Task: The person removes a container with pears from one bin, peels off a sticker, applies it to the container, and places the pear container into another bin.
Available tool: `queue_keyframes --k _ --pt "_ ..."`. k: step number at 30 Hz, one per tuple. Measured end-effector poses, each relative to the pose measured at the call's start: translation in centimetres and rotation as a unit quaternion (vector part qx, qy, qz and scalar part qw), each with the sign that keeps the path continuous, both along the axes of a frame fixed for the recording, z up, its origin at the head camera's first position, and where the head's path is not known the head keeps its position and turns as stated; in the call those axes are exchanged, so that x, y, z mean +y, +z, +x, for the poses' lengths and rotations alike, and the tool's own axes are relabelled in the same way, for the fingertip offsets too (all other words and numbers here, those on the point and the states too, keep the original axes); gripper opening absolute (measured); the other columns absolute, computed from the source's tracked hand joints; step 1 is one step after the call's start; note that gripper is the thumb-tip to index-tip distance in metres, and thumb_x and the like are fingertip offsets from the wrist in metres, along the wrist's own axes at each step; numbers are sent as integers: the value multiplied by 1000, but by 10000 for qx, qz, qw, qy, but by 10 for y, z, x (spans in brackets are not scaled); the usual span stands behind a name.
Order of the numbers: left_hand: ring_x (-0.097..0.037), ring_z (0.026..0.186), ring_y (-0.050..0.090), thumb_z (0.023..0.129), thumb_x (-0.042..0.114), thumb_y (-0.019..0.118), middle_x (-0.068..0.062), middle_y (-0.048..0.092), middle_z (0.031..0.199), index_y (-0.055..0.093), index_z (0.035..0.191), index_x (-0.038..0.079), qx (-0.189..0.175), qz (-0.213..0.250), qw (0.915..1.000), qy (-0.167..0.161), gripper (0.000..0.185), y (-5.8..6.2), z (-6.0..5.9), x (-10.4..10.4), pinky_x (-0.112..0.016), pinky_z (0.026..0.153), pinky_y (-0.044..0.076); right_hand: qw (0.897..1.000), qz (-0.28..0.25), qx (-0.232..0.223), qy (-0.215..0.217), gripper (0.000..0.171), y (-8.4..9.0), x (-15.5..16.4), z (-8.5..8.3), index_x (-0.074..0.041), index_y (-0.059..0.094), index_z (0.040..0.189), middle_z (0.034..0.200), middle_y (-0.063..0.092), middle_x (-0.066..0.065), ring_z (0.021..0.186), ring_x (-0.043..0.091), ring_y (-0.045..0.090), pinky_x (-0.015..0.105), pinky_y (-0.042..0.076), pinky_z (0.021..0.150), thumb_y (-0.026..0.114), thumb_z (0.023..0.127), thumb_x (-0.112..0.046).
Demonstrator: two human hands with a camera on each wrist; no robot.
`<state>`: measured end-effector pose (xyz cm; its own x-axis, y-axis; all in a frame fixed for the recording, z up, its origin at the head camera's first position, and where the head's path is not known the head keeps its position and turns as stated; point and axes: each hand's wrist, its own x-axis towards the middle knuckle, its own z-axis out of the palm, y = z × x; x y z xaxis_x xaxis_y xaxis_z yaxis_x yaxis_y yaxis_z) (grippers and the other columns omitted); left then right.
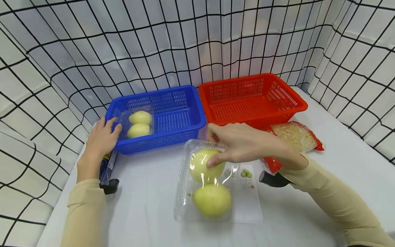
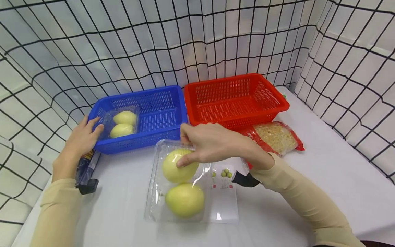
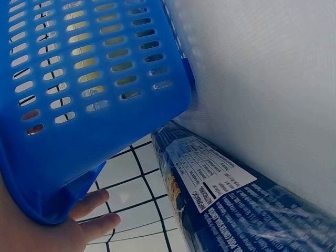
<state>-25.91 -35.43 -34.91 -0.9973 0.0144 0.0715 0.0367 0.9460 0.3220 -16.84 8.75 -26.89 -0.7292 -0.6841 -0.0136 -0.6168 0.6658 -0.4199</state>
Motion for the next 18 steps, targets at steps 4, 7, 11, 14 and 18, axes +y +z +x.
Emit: queue_keyframes --k 4,7,11,14,18 --pt "-64 150 6 110 50 16 -36 -6 167 17 163 0 18 9 10000 41 73 -2 4 -1 -79 118 12 9959 327 -433 729 51 -18 -8 1 -23 49 100 76 47 -8 65 8 42 24 33 59 74 84 -64" --pt "-64 150 6 110 51 16 -36 -6 167 16 163 1 -39 31 10000 62 73 -3 6 -2 -80 116 12 9924 425 -611 976 50 -29 -14 -1 -23 48 98 77 46 -9 64 7 41 24 30 57 73 85 -64" --pt "-64 150 5 109 52 15 -34 -8 168 14 164 3 -79 69 9999 104 74 -1 5 -3 -81 116 11 9910 156 -821 1048 45 -44 -23 -9 -22 49 101 80 46 -9 64 6 41 24 30 57 72 89 -58" --pt "-63 150 7 109 51 15 -34 -7 168 14 164 3 -37 35 9999 133 73 2 3 0 -80 117 12 9875 -202 -1062 1146 38 -59 -30 -18 -18 51 107 78 46 -7 63 5 42 23 33 58 69 95 -50" --pt "-64 150 8 109 50 15 -35 -5 167 15 164 3 -14 10 9999 132 72 3 2 3 -80 116 13 9827 -478 -1365 1154 32 -76 -35 -27 -12 53 111 80 48 -6 69 6 46 22 38 64 66 100 -39"
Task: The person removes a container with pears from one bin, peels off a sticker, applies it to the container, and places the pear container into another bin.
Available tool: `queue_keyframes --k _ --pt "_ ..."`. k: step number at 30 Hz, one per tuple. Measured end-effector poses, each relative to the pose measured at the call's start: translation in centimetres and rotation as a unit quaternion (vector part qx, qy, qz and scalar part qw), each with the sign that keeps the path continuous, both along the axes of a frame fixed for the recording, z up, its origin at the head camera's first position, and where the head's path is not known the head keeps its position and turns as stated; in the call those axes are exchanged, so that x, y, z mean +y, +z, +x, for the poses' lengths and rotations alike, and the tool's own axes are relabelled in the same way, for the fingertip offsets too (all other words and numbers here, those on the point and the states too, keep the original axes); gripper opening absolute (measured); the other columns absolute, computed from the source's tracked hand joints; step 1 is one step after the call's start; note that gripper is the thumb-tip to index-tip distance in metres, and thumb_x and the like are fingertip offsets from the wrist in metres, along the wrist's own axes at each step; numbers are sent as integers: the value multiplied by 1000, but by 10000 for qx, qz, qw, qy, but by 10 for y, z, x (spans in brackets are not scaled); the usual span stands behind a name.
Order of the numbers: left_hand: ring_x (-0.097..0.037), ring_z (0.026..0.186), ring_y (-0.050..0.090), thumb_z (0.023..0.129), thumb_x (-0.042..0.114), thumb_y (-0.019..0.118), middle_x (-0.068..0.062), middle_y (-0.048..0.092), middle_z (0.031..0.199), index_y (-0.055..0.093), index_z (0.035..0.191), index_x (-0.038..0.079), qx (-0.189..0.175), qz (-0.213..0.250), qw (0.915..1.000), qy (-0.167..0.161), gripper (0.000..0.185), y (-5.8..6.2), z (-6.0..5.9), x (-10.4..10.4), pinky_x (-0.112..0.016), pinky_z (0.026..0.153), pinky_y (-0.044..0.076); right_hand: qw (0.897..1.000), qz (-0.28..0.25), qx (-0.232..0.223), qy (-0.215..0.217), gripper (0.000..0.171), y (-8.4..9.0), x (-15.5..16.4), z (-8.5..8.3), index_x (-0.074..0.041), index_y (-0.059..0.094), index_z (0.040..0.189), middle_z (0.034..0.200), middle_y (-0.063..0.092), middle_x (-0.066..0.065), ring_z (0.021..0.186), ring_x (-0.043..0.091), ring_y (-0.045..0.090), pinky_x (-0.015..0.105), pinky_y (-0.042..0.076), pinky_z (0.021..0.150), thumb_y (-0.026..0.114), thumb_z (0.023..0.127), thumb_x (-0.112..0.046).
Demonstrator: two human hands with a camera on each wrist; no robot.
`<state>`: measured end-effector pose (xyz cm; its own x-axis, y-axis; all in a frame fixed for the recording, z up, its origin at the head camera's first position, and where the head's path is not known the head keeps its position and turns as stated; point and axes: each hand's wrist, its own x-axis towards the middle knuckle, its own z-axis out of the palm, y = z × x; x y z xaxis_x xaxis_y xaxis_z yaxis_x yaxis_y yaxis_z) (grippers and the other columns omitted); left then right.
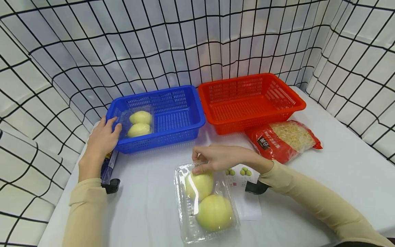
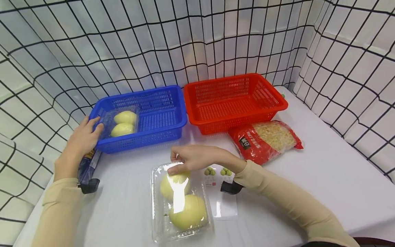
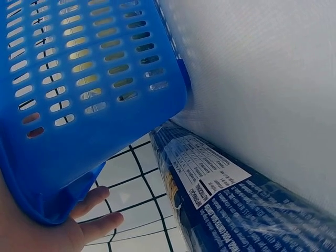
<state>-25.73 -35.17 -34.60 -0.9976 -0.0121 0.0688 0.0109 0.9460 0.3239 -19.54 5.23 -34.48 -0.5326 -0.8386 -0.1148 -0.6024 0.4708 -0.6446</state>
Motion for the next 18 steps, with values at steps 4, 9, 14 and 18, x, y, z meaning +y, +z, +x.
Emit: queue_keyframes --k 4,9,14,18 --pt "-64 150 7 110 50 15 -35 -6 167 14 164 4 -65 35 10000 26 72 -3 1 0 -82 114 14 9992 -41 -351 -170 29 -12 -3 -5 -12 54 112 92 60 -4 83 8 55 23 46 77 65 101 -36" --pt "-65 149 7 109 51 15 -33 -8 168 14 164 5 -176 114 9998 50 72 -6 2 -1 -84 112 15 9980 94 -570 -274 27 -21 -6 -6 -14 55 114 95 65 -3 81 9 57 24 48 75 62 102 -38" --pt "-65 150 7 109 51 15 -32 -8 168 14 165 6 -152 166 9997 30 72 -3 0 -1 -85 110 16 9978 250 -452 -405 28 -23 -8 -7 -19 57 116 106 72 -3 93 12 65 30 55 85 60 102 -44" --pt "-64 150 7 109 52 15 -32 -7 169 16 165 8 -61 175 9998 -11 71 1 -2 0 -85 111 15 9984 131 -420 -350 26 -23 -6 -11 -20 60 116 118 74 -3 115 15 67 36 53 106 58 104 -43"
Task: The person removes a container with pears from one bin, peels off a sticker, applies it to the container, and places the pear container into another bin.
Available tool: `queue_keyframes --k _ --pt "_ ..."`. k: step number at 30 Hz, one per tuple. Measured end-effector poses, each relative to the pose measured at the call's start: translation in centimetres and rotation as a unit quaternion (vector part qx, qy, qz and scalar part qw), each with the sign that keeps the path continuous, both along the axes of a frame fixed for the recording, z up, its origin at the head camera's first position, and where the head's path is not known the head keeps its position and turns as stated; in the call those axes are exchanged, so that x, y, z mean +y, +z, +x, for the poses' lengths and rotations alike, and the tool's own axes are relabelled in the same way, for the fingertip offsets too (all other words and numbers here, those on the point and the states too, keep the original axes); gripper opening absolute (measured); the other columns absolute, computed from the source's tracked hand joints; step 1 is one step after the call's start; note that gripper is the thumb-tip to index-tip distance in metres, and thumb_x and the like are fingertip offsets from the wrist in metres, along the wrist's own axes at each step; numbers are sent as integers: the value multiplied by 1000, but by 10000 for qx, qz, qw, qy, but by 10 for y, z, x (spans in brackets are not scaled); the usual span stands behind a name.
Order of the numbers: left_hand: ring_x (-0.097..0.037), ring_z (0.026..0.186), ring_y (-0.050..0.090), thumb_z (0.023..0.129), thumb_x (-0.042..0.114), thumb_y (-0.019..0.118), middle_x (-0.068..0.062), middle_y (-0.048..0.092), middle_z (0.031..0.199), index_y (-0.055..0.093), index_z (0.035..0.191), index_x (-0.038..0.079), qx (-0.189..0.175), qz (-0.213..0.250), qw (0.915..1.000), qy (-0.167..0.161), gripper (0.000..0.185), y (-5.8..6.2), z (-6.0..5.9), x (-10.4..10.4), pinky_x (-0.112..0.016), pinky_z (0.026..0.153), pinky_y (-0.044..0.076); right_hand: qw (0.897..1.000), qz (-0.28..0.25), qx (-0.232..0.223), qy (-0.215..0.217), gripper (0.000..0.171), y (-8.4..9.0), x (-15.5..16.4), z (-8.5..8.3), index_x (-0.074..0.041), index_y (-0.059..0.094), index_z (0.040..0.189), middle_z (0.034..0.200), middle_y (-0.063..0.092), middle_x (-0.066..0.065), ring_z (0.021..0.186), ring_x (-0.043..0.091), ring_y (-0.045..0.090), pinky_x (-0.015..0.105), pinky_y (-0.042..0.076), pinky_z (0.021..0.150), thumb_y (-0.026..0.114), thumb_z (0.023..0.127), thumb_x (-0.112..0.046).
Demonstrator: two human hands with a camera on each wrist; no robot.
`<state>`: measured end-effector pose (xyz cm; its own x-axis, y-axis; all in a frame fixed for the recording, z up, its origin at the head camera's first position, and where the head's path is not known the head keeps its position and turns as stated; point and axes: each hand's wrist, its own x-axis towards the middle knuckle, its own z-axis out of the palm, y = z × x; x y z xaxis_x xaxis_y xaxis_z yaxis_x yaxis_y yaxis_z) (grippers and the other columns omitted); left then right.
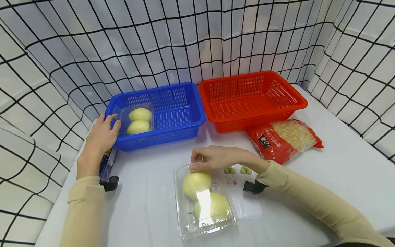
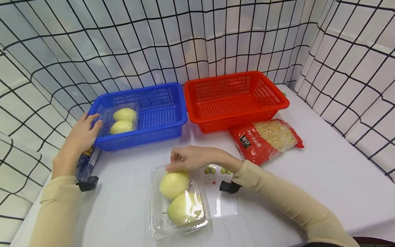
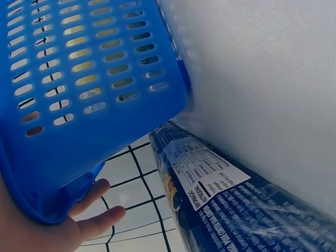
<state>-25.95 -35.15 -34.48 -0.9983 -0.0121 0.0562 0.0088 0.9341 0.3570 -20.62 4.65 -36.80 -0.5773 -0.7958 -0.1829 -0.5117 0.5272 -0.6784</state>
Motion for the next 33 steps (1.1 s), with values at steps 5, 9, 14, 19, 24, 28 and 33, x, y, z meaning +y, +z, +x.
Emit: queue_keyframes --k 5,9,14,19,24,28,33 --pt "-64 150 5 109 53 17 -33 -8 168 18 165 8 -90 22 9999 -42 71 -1 0 -1 -84 113 13 10000 -91 35 -1 23 5 9 -5 -18 61 119 117 71 -4 119 14 66 34 53 107 55 106 -37" --pt "-62 152 4 109 53 21 -34 -5 168 21 164 8 31 -127 9997 -213 71 1 2 4 -82 116 9 9979 364 520 102 30 15 25 -8 -16 60 121 118 71 -2 117 15 66 32 56 101 57 105 -41" --pt "-56 156 -1 110 42 38 -28 -6 171 31 161 12 531 -377 9924 -1045 60 24 13 32 -75 123 -1 9932 850 757 226 34 38 50 -6 -12 60 128 125 68 1 121 19 62 40 54 107 60 103 -36" --pt "-46 149 36 110 38 46 -18 29 167 46 154 18 427 207 9773 -2067 49 59 29 71 -70 117 32 9869 1444 702 123 35 48 57 -5 -13 59 126 125 64 4 118 21 59 40 53 105 68 99 -33" --pt "-30 128 59 108 41 49 -5 58 147 57 145 20 -863 627 9562 -2725 43 66 43 99 -55 106 50 9664 2455 750 110 51 46 49 -3 -16 56 126 118 60 5 102 18 55 31 53 89 75 91 -48" --pt "-24 129 58 106 42 55 -2 64 142 59 143 21 -1938 671 9273 -3131 43 54 46 114 -51 110 48 9577 2759 819 61 58 43 46 1 -16 52 124 115 55 6 100 17 52 27 49 81 82 84 -46" --pt "-25 131 59 102 46 60 -4 64 141 58 144 21 -2896 601 8878 -3528 49 36 45 130 -52 111 49 9385 3272 1085 175 78 27 31 14 -11 40 130 118 46 5 108 22 49 31 47 75 85 79 -49"
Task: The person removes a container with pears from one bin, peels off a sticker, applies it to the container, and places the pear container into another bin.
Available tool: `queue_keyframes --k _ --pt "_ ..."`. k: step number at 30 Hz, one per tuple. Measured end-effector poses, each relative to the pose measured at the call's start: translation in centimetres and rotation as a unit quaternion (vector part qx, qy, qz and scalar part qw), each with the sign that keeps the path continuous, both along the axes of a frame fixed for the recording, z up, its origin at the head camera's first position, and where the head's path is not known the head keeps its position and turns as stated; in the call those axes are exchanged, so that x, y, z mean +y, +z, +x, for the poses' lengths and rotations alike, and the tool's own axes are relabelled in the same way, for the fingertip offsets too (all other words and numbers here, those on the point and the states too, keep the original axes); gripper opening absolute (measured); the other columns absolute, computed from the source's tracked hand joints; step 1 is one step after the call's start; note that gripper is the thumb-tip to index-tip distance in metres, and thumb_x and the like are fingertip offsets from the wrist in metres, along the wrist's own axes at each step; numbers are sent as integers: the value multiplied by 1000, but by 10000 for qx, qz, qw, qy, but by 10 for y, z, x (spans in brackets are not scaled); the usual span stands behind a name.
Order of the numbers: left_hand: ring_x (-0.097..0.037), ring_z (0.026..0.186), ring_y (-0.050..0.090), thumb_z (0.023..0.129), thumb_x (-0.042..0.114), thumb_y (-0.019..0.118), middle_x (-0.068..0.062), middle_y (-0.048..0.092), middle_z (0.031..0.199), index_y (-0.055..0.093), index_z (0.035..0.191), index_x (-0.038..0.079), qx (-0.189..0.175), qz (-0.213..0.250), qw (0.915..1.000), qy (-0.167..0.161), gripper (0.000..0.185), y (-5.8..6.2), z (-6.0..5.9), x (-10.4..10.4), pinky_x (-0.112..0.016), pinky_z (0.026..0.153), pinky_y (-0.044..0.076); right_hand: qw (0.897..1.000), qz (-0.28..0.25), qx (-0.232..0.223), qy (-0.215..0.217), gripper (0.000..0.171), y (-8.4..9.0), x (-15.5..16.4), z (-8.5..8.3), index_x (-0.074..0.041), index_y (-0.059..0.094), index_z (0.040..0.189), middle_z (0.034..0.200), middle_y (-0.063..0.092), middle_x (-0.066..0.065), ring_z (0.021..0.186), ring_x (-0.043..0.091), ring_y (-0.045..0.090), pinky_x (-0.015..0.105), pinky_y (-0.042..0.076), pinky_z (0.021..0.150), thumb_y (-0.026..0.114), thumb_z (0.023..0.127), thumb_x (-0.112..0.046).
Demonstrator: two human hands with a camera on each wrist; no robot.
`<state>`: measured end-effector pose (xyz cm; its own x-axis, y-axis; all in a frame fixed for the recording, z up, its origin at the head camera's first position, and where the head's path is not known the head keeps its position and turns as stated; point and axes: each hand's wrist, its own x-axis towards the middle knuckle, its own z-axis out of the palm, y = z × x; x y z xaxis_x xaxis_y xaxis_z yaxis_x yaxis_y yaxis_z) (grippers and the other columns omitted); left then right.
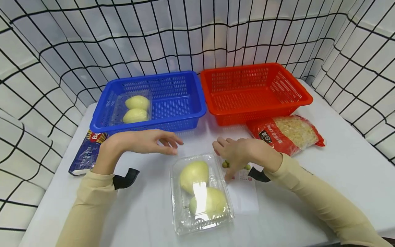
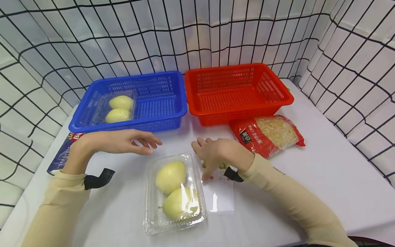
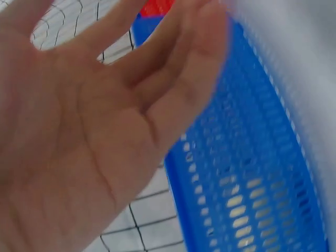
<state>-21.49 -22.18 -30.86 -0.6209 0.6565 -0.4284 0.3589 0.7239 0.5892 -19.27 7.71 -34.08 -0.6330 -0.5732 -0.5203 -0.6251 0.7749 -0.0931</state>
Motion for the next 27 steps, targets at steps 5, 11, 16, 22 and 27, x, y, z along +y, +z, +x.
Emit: queue_keyframes --k 5,11,16,22,27 --pt "-29 135 57 96 50 66 -7 61 144 55 146 20 -873 -442 9943 -417 59 -10 1 12 -53 113 48 9986 370 367 -29 90 -8 -13 9 -9 33 139 129 43 9 120 29 48 43 54 87 87 78 -46" --pt "-25 127 63 92 51 72 -7 62 144 57 145 22 -1091 -638 9893 -732 62 -21 -1 17 -52 111 49 9981 450 402 -92 92 -14 -15 9 -8 32 141 129 43 9 121 29 47 43 54 87 87 78 -46" --pt "-28 130 62 91 50 74 -8 58 149 59 142 22 -1259 -714 9872 -675 61 -23 -1 15 -55 112 49 9975 542 461 -11 91 -16 -18 10 -10 34 141 132 43 9 124 29 46 43 56 89 86 78 -48" --pt "-30 133 61 91 51 73 -10 58 150 59 142 22 -1266 -683 9874 -660 60 -23 -2 14 -55 113 47 9975 606 334 135 78 -10 -12 6 -9 36 147 142 43 10 130 29 47 45 55 98 75 88 -43" --pt "-31 134 60 91 51 73 -12 58 149 58 144 21 -1177 -734 9883 -628 62 -24 -1 16 -55 114 47 9997 152 -142 160 15 -2 1 -2 -15 62 104 123 49 5 107 19 49 32 48 78 65 94 -27"
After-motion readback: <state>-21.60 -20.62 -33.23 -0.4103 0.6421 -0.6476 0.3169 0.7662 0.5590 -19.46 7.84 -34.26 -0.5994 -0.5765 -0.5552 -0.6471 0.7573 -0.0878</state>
